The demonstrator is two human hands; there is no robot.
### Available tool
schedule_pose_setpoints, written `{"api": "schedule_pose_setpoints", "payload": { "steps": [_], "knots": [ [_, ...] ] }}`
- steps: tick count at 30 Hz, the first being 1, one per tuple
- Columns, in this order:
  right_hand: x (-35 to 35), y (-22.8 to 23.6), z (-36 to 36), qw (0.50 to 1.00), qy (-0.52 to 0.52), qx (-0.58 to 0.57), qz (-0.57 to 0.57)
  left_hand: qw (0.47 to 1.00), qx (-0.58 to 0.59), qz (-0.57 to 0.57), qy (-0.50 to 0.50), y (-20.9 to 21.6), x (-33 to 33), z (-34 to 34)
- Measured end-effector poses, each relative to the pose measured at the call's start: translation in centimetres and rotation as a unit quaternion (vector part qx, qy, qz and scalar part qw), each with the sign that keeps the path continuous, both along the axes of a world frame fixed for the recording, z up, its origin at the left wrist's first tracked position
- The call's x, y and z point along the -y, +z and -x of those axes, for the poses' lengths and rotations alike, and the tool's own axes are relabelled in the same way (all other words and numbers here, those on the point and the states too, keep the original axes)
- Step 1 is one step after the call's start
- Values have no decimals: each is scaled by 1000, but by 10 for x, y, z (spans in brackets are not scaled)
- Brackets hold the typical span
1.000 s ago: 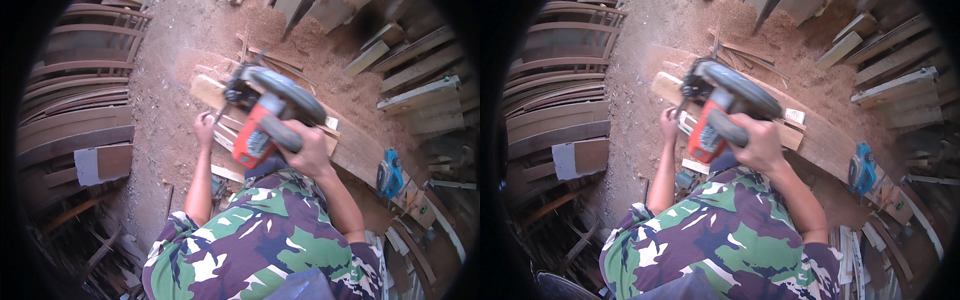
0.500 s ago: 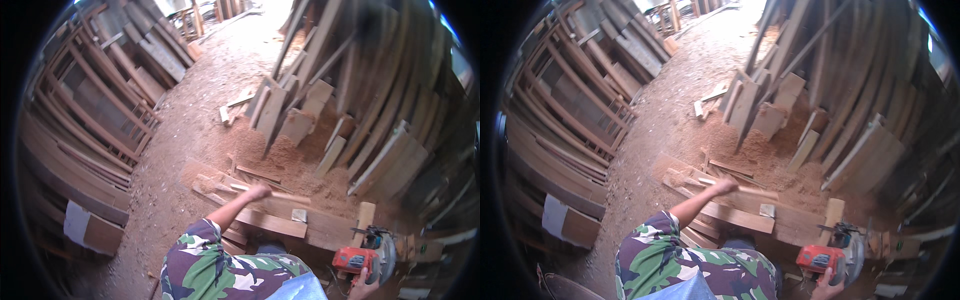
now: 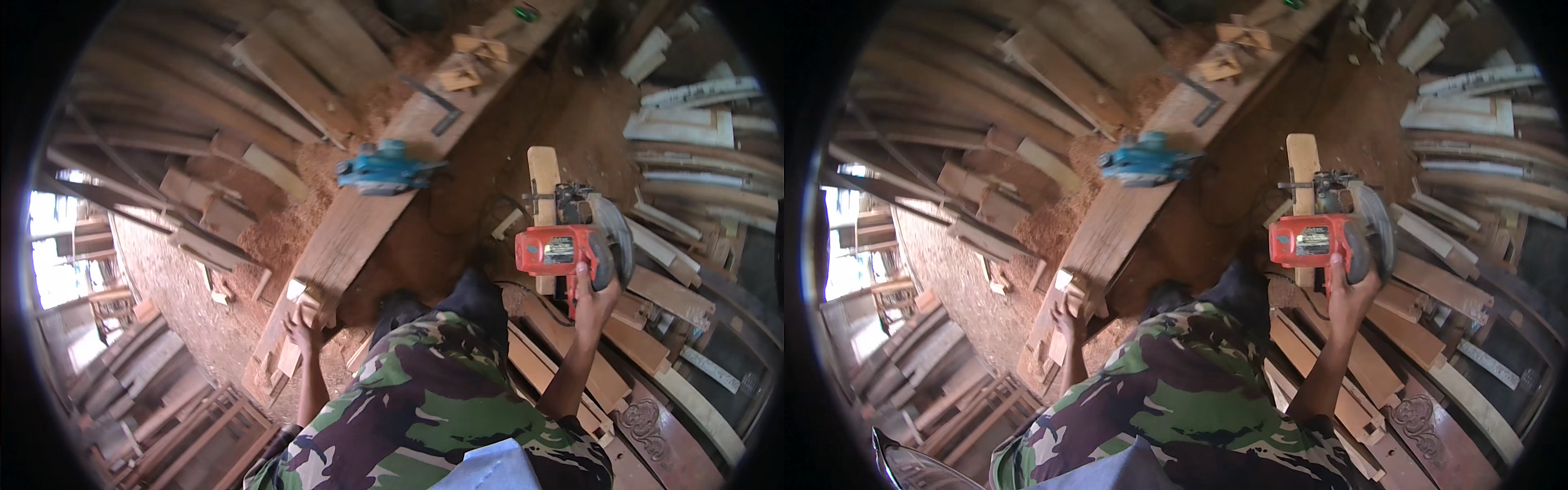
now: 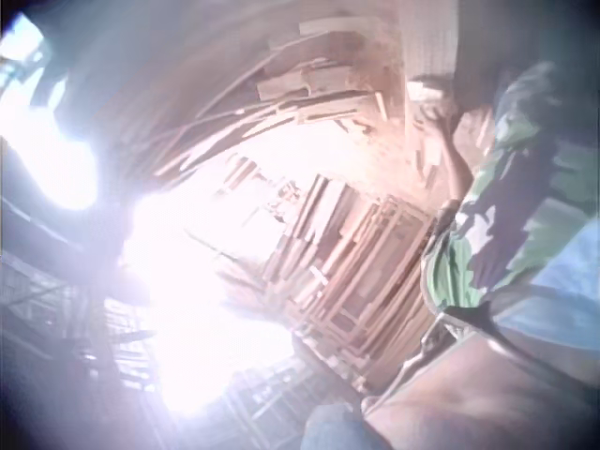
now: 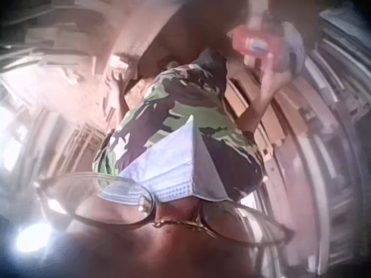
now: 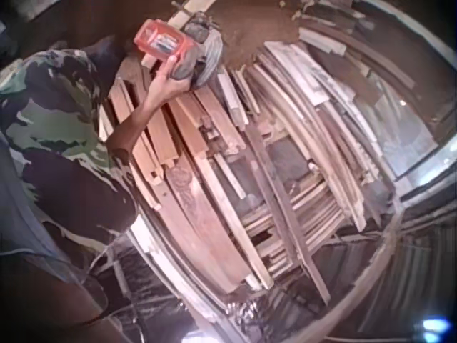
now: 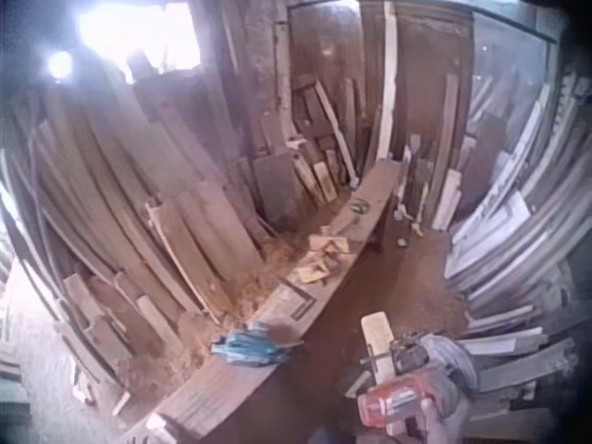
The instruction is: The person uses an electric planer to smooth wooden planks, measures wood with a square ruler, and cuts a piece of wood using a circular saw on a workbench.
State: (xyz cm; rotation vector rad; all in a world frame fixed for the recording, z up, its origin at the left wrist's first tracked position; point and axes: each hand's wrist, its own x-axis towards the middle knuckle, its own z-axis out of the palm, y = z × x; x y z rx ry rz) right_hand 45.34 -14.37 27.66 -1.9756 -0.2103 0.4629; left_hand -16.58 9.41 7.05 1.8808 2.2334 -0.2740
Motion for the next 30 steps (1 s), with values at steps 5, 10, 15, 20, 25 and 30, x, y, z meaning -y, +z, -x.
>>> {"api": "schedule_pose_setpoints", "payload": {
  "steps": [5,10,15,20,25,30],
  "knots": [
    [42,-105,-89,989,76,-123,20,965,9,71,-252,41,14,-151],
    [55,-302,-183,964,116,26,239,973,48,146,-174,-4,-50,-174],
    [16,-438,-261,898,203,79,382,964,55,236,-108,-18,-74,-202],
    [-21,-576,-311,788,327,75,515,968,4,221,-121,19,-57,-244],
    [30,-728,-329,623,441,280,582,970,-8,220,-101,12,-58,-256],
    [26,-794,-284,614,484,235,578,969,-3,244,-48,28,-57,-285]
  ]
}}
